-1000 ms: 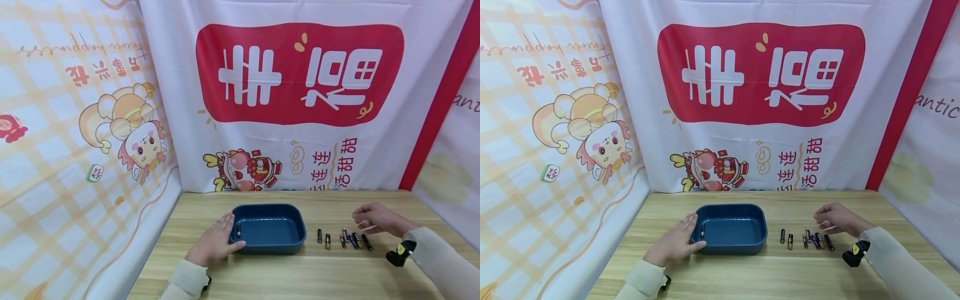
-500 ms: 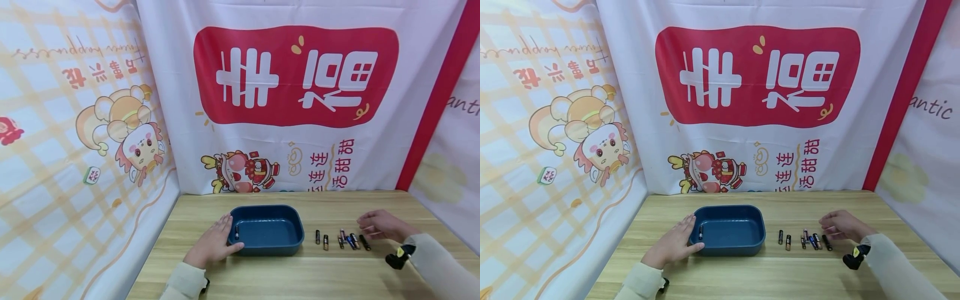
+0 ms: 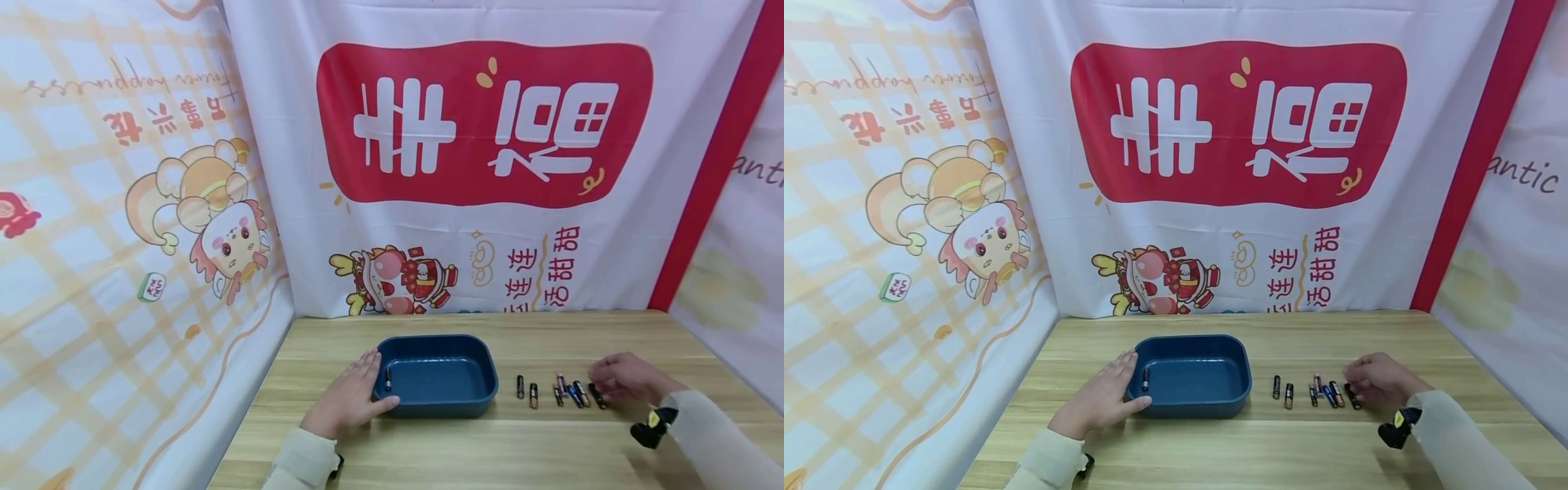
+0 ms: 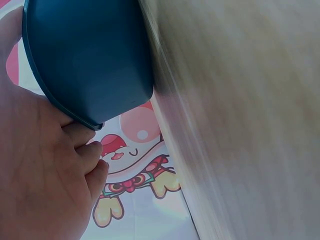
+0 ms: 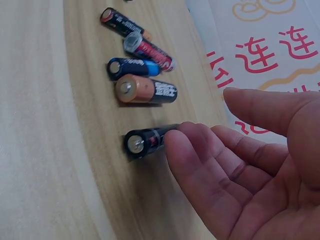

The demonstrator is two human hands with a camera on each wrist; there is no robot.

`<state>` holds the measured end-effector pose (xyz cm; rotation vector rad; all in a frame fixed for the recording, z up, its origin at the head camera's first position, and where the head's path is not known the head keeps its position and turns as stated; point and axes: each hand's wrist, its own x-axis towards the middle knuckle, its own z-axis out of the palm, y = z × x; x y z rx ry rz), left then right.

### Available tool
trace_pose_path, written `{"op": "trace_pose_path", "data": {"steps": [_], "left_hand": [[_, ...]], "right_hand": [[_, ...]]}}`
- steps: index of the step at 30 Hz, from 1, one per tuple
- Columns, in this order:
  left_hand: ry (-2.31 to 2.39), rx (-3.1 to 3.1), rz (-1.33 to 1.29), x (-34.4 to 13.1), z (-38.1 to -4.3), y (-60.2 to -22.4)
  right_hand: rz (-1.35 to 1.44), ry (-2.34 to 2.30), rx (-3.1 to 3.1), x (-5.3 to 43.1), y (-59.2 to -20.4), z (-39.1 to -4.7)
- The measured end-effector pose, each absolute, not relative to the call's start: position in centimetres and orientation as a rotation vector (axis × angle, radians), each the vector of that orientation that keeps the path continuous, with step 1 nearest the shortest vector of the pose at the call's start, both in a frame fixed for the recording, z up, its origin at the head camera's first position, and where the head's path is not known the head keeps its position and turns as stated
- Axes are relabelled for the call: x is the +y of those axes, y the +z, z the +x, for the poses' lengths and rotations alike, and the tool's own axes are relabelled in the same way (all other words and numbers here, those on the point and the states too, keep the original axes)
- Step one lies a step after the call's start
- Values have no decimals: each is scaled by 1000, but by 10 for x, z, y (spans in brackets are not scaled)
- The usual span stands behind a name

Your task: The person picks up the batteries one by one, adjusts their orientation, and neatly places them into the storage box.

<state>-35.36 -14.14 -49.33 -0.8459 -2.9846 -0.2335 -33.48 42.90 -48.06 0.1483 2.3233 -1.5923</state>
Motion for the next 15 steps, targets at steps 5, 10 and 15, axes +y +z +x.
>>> {"op": "trace_pose_path", "data": {"steps": [5,10,15], "left_hand": [[-237,-2983,-849,-142,-353,-493],[-235,-2988,-836,-141,-353,-493],[-232,-2981,-840,-141,-352,-493]], "right_hand": [[172,-1581,2352,430,-489,-336],[249,-1528,2412,423,-487,-337],[258,-1481,2470,421,-486,-336]]}}
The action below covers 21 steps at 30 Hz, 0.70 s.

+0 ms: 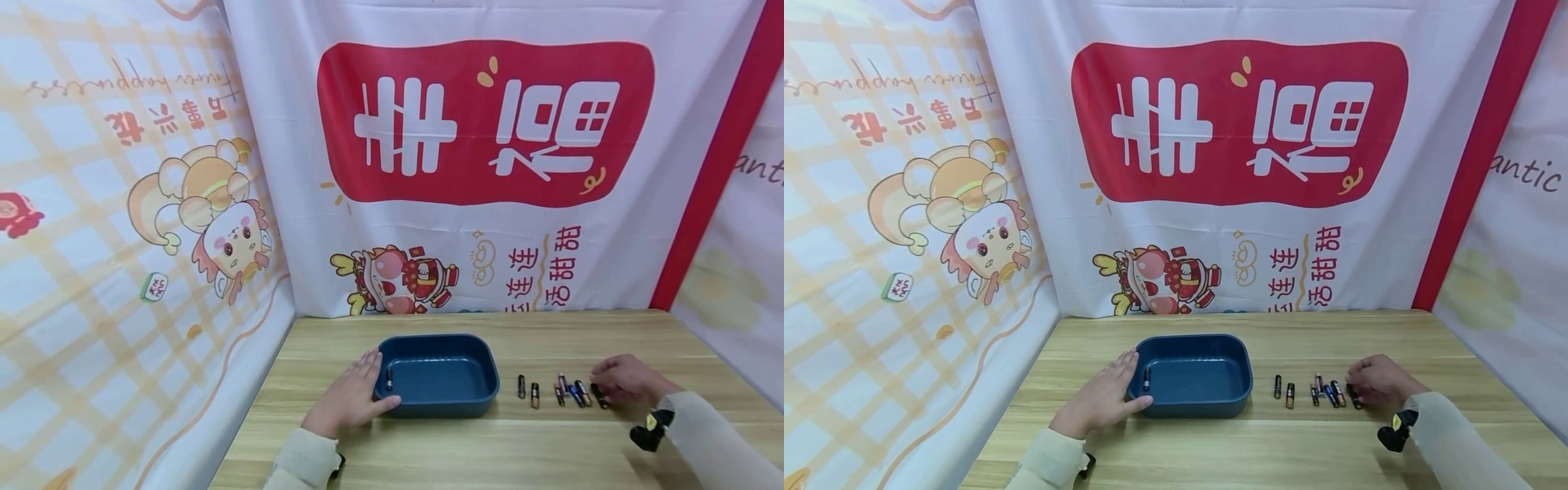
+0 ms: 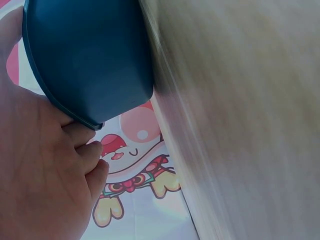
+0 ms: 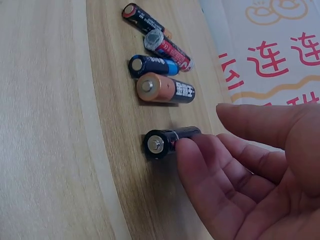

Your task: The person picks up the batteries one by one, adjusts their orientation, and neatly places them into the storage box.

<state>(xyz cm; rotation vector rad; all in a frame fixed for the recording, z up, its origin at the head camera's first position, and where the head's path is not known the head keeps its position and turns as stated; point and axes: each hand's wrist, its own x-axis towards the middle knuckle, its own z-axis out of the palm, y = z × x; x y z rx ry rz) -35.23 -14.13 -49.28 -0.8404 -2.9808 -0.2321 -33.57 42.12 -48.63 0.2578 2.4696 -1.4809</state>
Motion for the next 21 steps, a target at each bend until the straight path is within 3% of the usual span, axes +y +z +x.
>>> {"op": "trace_pose_path", "data": {"steps": [21], "left_hand": [[-228,-2982,-839,-141,-352,-492]], "right_hand": [[250,-1430,2491,420,-498,-335]]}}
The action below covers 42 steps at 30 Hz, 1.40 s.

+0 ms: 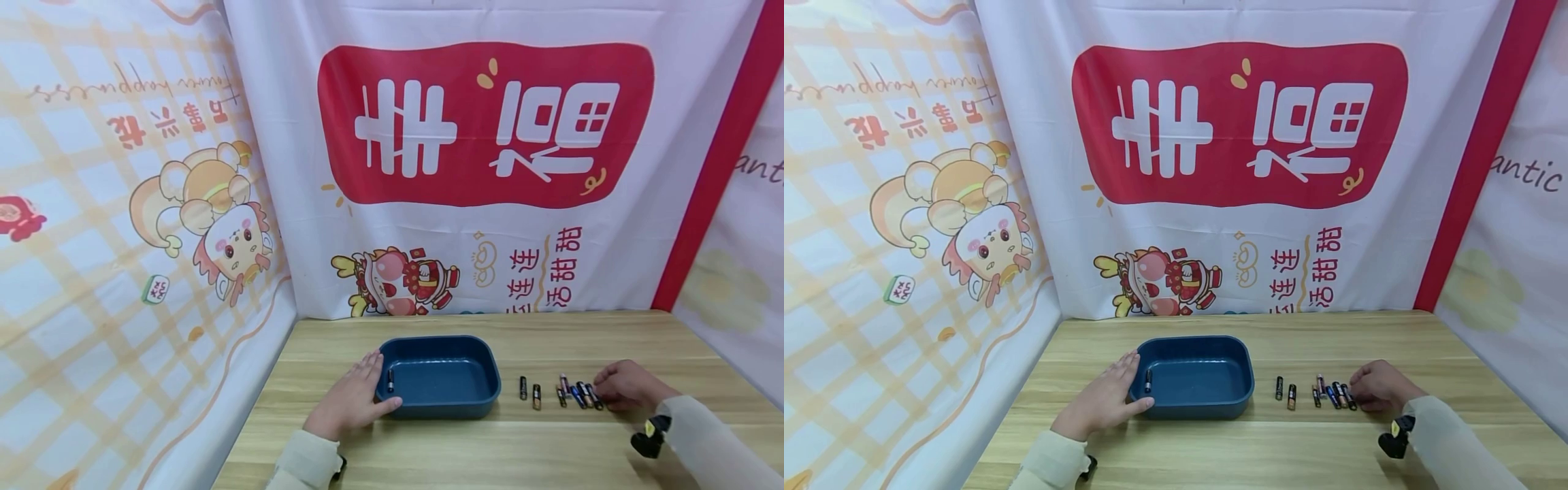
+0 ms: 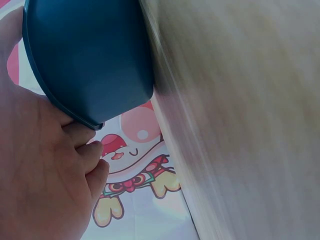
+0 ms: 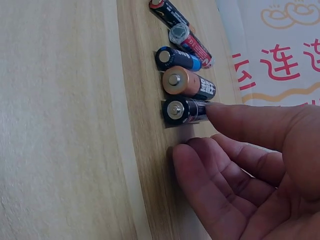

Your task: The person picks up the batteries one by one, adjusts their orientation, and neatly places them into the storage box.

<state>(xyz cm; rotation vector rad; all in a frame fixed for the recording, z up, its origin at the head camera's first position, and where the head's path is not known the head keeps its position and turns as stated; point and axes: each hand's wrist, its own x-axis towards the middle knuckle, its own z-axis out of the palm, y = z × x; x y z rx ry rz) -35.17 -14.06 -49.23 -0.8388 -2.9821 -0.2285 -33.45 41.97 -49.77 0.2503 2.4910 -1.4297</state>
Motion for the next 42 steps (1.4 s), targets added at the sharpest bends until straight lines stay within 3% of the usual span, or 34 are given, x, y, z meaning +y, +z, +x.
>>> {"op": "trace_pose_path", "data": {"steps": [42], "left_hand": [[-235,-2989,-840,-141,-350,-492]], "right_hand": [[243,-1420,2517,413,-499,-341]]}}
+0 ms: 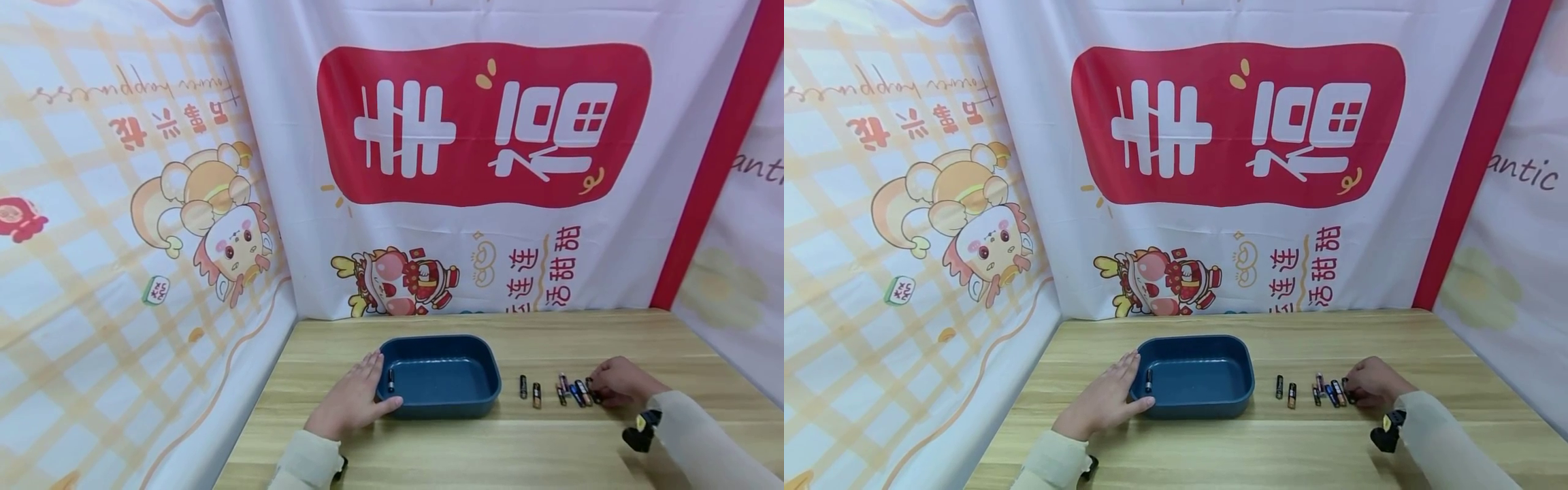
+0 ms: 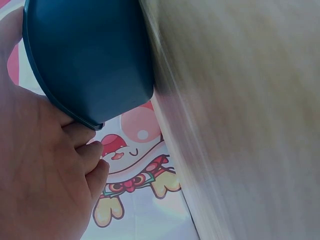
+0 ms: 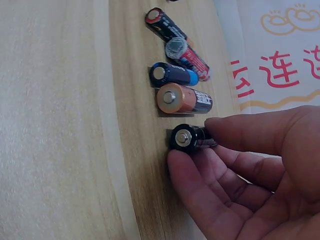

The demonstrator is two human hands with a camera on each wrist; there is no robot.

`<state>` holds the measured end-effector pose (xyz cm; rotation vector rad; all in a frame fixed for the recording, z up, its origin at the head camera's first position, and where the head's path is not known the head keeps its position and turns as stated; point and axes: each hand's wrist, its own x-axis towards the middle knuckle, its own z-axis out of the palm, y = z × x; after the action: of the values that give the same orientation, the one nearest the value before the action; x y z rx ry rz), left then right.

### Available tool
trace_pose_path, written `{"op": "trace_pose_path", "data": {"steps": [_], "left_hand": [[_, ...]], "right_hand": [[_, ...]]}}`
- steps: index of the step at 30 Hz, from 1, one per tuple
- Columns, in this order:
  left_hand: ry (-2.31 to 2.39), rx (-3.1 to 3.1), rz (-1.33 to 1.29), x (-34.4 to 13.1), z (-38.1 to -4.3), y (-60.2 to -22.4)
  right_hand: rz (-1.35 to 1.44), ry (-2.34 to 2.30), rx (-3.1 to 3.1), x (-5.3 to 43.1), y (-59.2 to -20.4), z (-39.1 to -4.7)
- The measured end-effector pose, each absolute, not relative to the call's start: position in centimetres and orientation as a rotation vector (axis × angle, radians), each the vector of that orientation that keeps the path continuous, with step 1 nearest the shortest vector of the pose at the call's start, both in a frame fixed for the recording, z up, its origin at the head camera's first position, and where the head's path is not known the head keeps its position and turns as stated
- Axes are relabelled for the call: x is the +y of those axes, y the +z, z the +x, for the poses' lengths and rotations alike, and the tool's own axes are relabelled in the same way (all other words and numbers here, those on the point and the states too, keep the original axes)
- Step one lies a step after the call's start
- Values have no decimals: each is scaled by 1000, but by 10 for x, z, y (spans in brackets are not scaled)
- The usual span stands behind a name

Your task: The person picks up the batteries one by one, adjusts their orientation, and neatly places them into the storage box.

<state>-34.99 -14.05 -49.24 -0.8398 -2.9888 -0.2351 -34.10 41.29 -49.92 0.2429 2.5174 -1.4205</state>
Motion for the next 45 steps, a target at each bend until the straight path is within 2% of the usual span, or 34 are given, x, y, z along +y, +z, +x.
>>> {"op": "trace_pose_path", "data": {"steps": [16,45], "left_hand": [[-220,-2997,-833,-140,-350,-491],[-214,-3004,-818,-140,-351,-492]], "right_hand": [[166,-1590,2351,415,-481,-344],[2,-1809,2133,370,-450,-360]]}}
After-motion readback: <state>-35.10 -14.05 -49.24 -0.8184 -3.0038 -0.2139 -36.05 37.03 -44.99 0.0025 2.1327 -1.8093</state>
